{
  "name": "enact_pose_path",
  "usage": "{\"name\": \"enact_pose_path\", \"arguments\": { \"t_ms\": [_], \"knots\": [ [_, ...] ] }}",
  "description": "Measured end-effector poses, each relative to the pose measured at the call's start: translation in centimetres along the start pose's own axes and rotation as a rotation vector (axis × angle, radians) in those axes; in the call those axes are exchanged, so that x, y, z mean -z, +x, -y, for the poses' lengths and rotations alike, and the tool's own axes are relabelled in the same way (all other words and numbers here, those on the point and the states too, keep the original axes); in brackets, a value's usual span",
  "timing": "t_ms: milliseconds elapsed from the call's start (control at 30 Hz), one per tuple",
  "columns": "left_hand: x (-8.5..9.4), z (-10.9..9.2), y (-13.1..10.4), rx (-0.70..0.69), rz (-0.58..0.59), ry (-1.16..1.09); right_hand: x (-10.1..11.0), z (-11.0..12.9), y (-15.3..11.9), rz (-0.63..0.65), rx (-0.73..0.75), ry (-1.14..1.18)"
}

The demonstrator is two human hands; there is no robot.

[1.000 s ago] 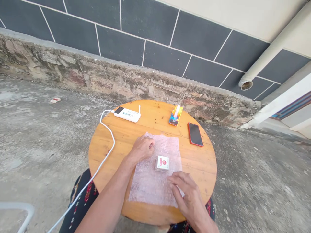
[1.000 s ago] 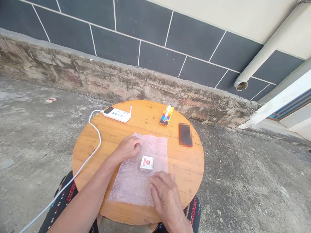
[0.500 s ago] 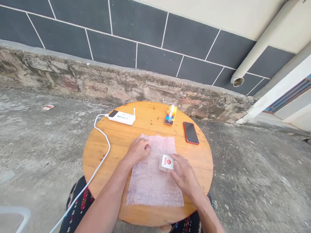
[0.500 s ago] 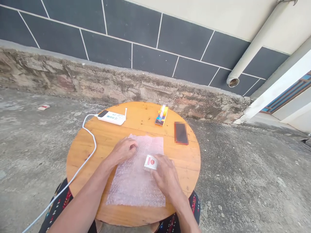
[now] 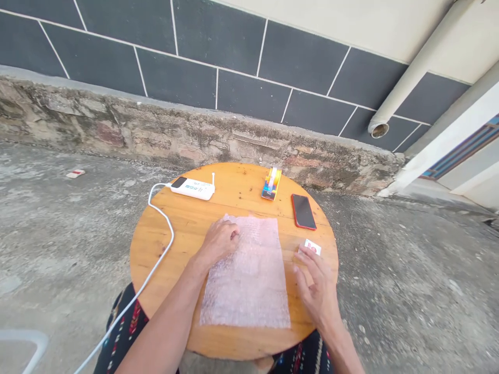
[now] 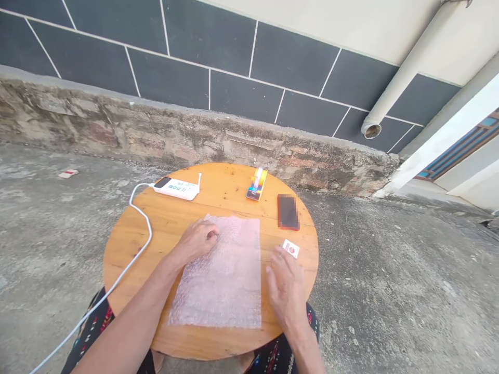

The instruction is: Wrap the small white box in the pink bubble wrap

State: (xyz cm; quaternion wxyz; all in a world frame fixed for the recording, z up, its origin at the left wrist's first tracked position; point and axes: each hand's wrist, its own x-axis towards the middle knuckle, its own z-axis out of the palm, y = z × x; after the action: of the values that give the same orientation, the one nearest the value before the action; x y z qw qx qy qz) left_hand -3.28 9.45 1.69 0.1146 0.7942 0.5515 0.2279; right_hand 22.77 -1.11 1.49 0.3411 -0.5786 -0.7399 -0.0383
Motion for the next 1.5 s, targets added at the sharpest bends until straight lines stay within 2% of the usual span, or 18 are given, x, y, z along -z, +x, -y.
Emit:
{"name": "enact_pose_path", "arguments": {
  "t_ms": [67,133,267,467,667,900,1033,1167,1267,1333,1400,1500],
  "knots": [
    [-0.2,-0.1,0.0,-0.002,-0.004,0.004,-0.6,2.4,-0.1,0.177,0.098,0.036],
    [-0.3,0.0,0.1,-0.008,-0.012,0.003,-1.4,4.2,0.2,0.307,0.128,0.037],
    [-0.6,0.2,0.1,-0.016,-0.044,-0.005,-3.0,5.4,1.5,0.435,0.133,-0.012],
    [-0.3,-0.2,0.0,-0.069,-0.088,-0.04,-3.7,5.0,2.5,0.445,0.125,-0.041],
    [-0.5,-1.2,-0.3,-0.196,-0.034,-0.106,-3.5,4.9,3.3,0.424,0.12,-0.034],
    [-1.2,-1.1,-0.4,-0.253,0.014,-0.115,-5.0,5.8,5.8,0.484,0.179,-0.071],
    [-1.4,-0.7,-0.4,-0.249,0.017,-0.116,-4.3,4.7,3.7,0.522,0.189,-0.135],
    [-1.6,-0.5,-0.4,-0.237,0.023,-0.132,-1.6,2.1,0.1,0.5,0.179,-0.173],
    [-1.7,-0.4,-0.3,-0.237,0.03,-0.146,0.3,1.3,-1.0,0.457,0.161,-0.134],
    [-1.6,-0.3,-0.3,-0.243,0.037,-0.153,0.6,2.2,-0.5,0.418,0.123,-0.093],
    [-1.5,-0.2,-0.2,-0.249,0.045,-0.157,0.1,3.9,0.6,0.402,0.123,-0.053],
    [-1.2,0.2,-0.1,-0.264,0.064,-0.159,-1.8,7.0,2.4,0.475,0.207,-0.015]
  ]
}}
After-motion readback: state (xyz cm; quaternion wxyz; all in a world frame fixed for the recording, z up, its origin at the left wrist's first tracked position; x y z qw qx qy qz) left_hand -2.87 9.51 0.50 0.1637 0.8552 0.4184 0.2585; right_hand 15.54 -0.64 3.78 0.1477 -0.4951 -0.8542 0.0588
